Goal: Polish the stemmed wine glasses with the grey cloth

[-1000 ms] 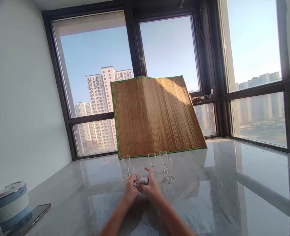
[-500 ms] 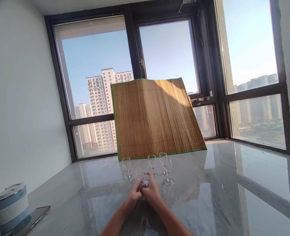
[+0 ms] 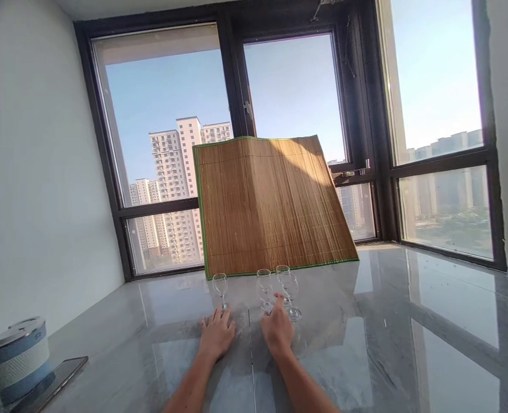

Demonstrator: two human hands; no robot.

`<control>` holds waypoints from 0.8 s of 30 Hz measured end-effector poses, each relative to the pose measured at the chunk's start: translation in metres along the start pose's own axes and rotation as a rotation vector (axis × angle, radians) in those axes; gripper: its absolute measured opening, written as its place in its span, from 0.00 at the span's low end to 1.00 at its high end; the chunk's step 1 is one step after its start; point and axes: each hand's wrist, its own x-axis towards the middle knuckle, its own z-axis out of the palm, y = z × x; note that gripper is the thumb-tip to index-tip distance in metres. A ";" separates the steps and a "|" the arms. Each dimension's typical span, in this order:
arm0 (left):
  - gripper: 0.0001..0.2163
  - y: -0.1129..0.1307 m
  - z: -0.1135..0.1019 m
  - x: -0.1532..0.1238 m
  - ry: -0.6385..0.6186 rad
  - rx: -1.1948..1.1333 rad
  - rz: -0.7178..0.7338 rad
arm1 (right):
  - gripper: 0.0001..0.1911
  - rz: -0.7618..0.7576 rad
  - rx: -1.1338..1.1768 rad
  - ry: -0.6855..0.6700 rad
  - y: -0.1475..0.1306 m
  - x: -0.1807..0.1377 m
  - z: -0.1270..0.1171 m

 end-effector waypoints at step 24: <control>0.16 -0.010 -0.018 -0.001 0.309 -0.190 -0.126 | 0.20 -0.505 0.272 0.046 0.002 -0.022 -0.003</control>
